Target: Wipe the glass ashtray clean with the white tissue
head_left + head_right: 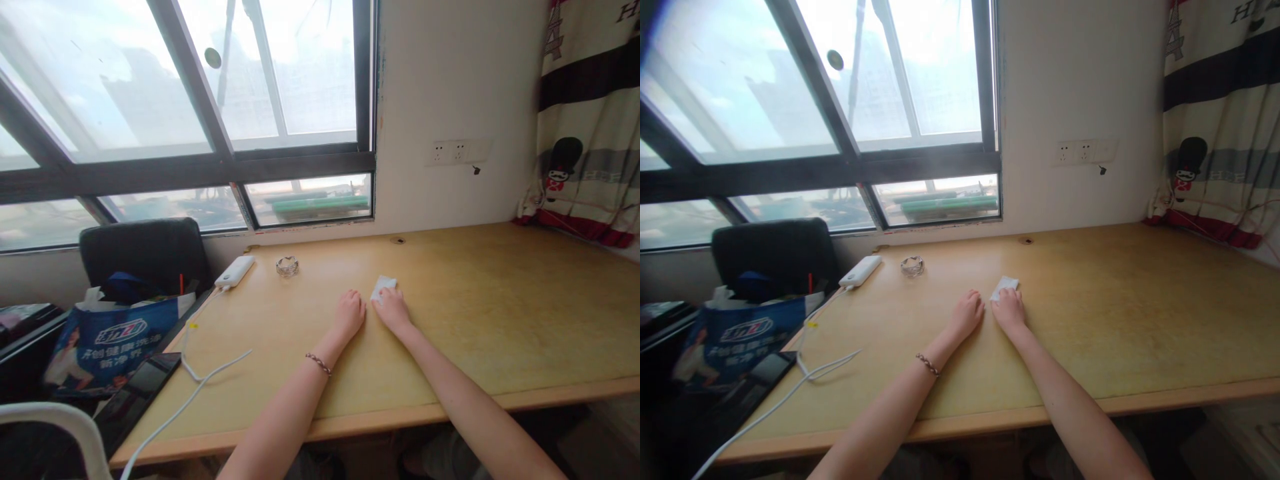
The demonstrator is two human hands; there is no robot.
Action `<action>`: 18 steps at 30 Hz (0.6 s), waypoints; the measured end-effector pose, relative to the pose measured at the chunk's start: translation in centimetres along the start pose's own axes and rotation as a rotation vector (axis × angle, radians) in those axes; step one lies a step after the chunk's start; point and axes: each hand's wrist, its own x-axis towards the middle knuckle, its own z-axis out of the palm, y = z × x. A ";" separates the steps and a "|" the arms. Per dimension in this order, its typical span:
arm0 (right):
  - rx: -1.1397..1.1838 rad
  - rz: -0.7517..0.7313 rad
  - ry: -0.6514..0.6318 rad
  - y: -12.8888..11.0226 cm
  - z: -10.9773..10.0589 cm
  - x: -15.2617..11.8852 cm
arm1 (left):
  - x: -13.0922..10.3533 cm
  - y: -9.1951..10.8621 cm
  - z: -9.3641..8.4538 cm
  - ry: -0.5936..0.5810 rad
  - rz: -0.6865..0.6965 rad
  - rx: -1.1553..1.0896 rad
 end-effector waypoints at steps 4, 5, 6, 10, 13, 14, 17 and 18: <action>0.000 -0.069 -0.034 0.2 0.2 -0.1 | 0.0 -0.2 0.2 0.039 0.048 -0.030; 0.020 -0.072 -0.030 0.3 0.3 0.0 | 0.0 -0.2 0.2 0.048 0.055 -0.040; 0.049 -0.066 -0.021 0.4 0.3 0.1 | 0.1 -0.1 0.2 0.057 0.059 -0.054; 0.312 0.023 0.027 0.8 0.8 0.7 | 0.1 0.2 -0.2 0.051 0.047 -0.160; 0.658 0.132 0.075 0.9 1.3 1.2 | 0.1 0.4 -0.3 0.077 -0.015 -0.269; 0.788 0.173 0.101 0.9 1.4 1.3 | 0.2 0.5 -0.2 0.102 -0.047 -0.299; 1.221 0.289 0.170 0.6 1.4 1.5 | 0.3 0.4 0.1 0.177 -0.138 -0.368; 1.367 0.326 0.171 0.5 1.2 1.6 | 0.3 0.3 0.2 0.191 -0.166 -0.395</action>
